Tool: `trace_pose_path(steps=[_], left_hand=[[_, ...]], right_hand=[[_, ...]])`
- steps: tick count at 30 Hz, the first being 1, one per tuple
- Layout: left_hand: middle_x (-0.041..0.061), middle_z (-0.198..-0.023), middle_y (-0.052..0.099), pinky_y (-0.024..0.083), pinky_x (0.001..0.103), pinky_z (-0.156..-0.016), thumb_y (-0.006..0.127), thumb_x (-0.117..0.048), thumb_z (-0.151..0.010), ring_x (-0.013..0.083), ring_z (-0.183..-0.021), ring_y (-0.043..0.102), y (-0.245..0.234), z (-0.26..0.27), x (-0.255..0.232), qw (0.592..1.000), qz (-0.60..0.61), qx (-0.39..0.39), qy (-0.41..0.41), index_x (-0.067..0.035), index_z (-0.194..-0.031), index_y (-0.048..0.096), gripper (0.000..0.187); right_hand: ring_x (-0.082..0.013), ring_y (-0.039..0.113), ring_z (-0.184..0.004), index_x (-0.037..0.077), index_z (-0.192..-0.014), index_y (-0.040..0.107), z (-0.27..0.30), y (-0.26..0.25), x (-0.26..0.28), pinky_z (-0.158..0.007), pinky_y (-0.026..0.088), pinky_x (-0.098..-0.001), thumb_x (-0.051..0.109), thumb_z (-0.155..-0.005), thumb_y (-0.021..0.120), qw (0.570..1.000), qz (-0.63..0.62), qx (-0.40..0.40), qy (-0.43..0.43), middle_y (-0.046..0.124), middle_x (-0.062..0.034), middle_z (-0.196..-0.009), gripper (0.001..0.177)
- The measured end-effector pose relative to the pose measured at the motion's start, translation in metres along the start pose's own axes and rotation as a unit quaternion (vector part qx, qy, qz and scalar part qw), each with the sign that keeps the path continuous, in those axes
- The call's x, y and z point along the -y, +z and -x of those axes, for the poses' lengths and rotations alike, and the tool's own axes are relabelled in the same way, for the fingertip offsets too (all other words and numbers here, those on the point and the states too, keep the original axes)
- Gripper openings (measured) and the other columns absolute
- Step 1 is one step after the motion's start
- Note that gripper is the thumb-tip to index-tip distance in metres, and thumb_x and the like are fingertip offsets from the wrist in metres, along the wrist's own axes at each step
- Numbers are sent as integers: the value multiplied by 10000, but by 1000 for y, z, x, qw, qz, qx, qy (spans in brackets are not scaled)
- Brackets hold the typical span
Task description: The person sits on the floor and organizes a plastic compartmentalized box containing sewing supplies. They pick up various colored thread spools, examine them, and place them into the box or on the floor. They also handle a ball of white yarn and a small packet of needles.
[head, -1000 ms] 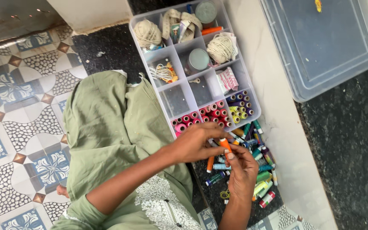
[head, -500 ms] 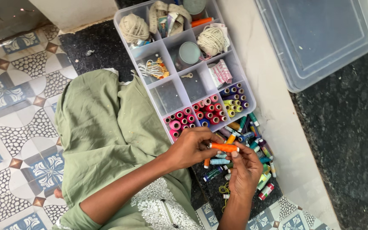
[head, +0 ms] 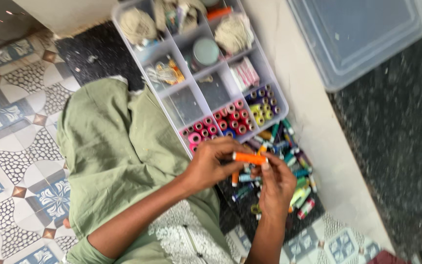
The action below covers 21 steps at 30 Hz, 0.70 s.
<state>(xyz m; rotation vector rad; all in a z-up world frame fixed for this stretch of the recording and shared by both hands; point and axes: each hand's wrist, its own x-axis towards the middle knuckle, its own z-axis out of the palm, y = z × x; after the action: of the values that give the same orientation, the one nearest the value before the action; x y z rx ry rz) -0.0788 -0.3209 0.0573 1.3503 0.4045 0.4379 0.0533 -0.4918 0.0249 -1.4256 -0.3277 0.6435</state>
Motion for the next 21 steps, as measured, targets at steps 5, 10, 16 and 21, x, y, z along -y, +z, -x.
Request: trace_pose_path(steps=[5,10,16,21], left_hand=[[89,-1153,671,652,268,-831,722,65,-888,150,-950,735,2,1,11,998,69,-3,-12,40,-1173,704,287],[105,-1180,660,644,275,-900,725,70,-890,150,-1049,713,5,4,17,998,67,-2,-20,49,-1189,707,300],[111,-1185,684,608,298,-905,737,64,-873,176,-1080,724,2,6,9,999,2,35,10,42,-1184,706,314],[80,-1038,726,632,266,-715,842,-43,-801,158,-825,746,11,4,1,989,-115,53,-81,5,-1146,743,362]], right_hand=[[-153,681,-810,-70,-1222,692,5,-9,-8,-748,571,-286,72,-963,743,999,21,17,-20,709,-110,-1005,299],[-150,683,-842,-64,-1235,676,12,-4,-2,-759,562,-282,61,-945,758,999,31,23,-14,714,-107,-1003,326],[-141,676,-788,-55,-1219,704,18,-4,-8,-722,570,-271,40,-966,703,999,-2,7,31,720,-105,-980,270],[-133,679,-957,-70,-1196,685,30,-2,-2,-835,563,-256,-24,-977,688,997,48,57,-13,670,-89,-1125,224]])
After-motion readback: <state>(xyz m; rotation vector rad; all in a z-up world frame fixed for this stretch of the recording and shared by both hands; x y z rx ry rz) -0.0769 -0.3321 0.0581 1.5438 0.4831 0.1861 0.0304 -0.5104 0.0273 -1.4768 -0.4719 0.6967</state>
